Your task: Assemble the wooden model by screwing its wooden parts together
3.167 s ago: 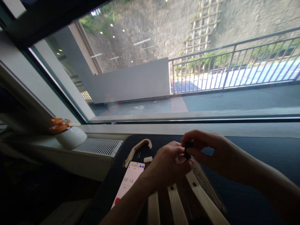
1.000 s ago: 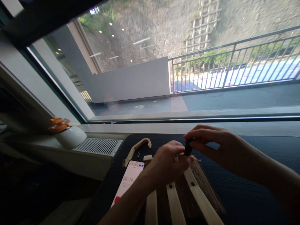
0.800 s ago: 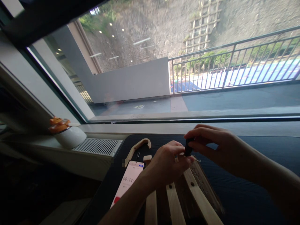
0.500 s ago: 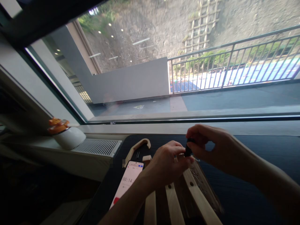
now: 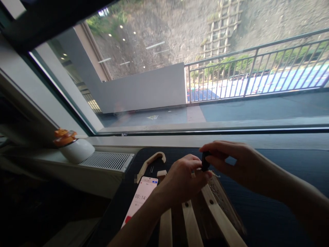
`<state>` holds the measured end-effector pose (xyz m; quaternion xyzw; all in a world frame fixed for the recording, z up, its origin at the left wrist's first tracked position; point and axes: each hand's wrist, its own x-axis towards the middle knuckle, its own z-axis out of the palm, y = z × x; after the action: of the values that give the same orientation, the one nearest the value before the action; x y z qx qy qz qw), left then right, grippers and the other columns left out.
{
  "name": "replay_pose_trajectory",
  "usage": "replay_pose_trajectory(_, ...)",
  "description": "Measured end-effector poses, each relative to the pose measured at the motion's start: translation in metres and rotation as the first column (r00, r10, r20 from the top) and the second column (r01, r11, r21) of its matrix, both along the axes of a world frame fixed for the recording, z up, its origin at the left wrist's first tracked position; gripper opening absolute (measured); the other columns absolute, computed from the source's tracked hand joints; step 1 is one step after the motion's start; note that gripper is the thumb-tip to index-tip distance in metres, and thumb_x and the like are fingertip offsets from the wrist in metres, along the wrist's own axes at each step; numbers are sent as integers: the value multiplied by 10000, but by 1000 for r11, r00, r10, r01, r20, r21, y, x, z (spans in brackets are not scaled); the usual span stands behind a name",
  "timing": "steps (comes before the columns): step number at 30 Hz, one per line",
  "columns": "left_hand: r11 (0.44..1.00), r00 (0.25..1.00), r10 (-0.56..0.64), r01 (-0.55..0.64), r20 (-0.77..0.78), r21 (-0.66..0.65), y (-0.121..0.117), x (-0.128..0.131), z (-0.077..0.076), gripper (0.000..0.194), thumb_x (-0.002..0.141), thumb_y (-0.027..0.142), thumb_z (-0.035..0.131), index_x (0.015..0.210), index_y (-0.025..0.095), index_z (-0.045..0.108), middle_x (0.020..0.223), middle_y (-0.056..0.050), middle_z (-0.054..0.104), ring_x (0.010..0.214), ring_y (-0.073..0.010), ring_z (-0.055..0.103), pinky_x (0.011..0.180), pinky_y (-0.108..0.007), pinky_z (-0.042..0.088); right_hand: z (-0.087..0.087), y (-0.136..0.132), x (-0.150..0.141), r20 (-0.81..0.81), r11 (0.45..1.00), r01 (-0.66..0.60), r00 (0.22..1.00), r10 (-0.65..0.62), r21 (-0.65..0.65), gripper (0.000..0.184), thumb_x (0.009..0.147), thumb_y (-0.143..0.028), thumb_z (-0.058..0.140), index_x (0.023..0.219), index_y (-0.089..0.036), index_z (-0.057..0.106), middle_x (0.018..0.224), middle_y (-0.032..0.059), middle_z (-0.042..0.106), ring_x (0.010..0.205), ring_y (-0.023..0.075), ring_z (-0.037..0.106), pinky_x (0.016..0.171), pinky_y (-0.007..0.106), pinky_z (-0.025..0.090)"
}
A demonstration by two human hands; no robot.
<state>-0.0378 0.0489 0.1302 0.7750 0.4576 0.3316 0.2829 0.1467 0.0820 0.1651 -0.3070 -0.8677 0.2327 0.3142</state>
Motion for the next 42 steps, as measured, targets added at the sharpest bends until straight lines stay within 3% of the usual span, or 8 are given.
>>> replay_pose_trajectory(3, 1000, 1000, -1, 1, 0, 2, 0, 0, 0, 192, 853, 294, 581, 961, 186, 697, 1006, -45, 640, 873, -169, 592, 816, -263, 454, -1, 1, 1, 2, 999, 21, 1000, -21, -26, 210, 887, -341, 520, 1014, -220, 634, 881, 34, 697, 736, 159, 637, 597, 249, 485)
replay_pose_trajectory(11, 1000, 1000, -28, 28, -10, -5, -1, 0, 2, 205, 844, 277, 590, 986, 188, 707, 1030, -51, 633, 868, -172, 589, 816, -277, 454, 0, -1, -2, 90, 992, 116, 989, -121, 55, 209, 843, -415, 580, 860, -207, 598, 634, -19, 613, 519, 107, 532, 458, 214, 399)
replay_pose_trajectory(17, 999, 999, -39, 39, 18, 3, -1, -1, 0, 179, 829, 248, 602, 958, 191, 711, 1023, -54, 636, 861, -173, 588, 817, -281, 459, 2, -3, -3, 55, 999, -35, 998, 34, 19, 167, 900, -300, 490, 929, -223, 636, 822, 14, 675, 665, 124, 587, 574, 222, 448)
replay_pose_trajectory(22, 1000, 999, -31, 31, 9, 6, -1, -1, 0, 158, 834, 260, 592, 903, 177, 707, 1004, -56, 632, 857, -173, 588, 816, -278, 458, 2, -3, -2, 17, 996, -80, 997, 81, -30, 215, 864, -226, 503, 1021, -227, 650, 919, 39, 693, 762, 160, 620, 648, 246, 491)
replay_pose_trajectory(25, 1000, 1000, -23, 23, -1, 5, -1, -1, 1, 168, 834, 249, 590, 945, 181, 696, 1003, -55, 633, 874, -177, 587, 817, -278, 457, 1, -2, -2, 1, 998, -59, 998, 59, -32, 234, 880, -277, 507, 1065, -228, 642, 932, 44, 697, 778, 170, 629, 657, 258, 499)
replay_pose_trajectory(32, 999, 1000, -28, 28, 13, -15, -2, -1, 1, 192, 838, 288, 605, 971, 191, 703, 1023, -48, 635, 889, -175, 592, 813, -272, 458, 0, -1, -2, 101, 998, 57, 993, -55, -17, 203, 835, -408, 595, 873, -210, 620, 633, -22, 611, 534, 111, 527, 474, 218, 413)
replay_pose_trajectory(36, 999, 999, -22, 23, 29, -31, -1, 0, -1, 196, 831, 300, 618, 972, 201, 712, 1035, -46, 639, 880, -172, 594, 820, -278, 462, 2, -2, -2, 118, 996, 87, 989, -89, 23, 204, 825, -410, 601, 823, -206, 605, 608, -32, 588, 503, 97, 490, 454, 208, 388)
replay_pose_trajectory(42, 999, 999, -32, 33, 30, -12, -1, 0, 0, 155, 836, 284, 609, 889, 182, 713, 1031, -53, 638, 897, -174, 598, 825, -269, 459, 3, -1, 2, 59, 995, -72, 995, 75, -63, 205, 890, -267, 473, 1002, -224, 640, 843, 22, 684, 712, 149, 610, 612, 242, 483)
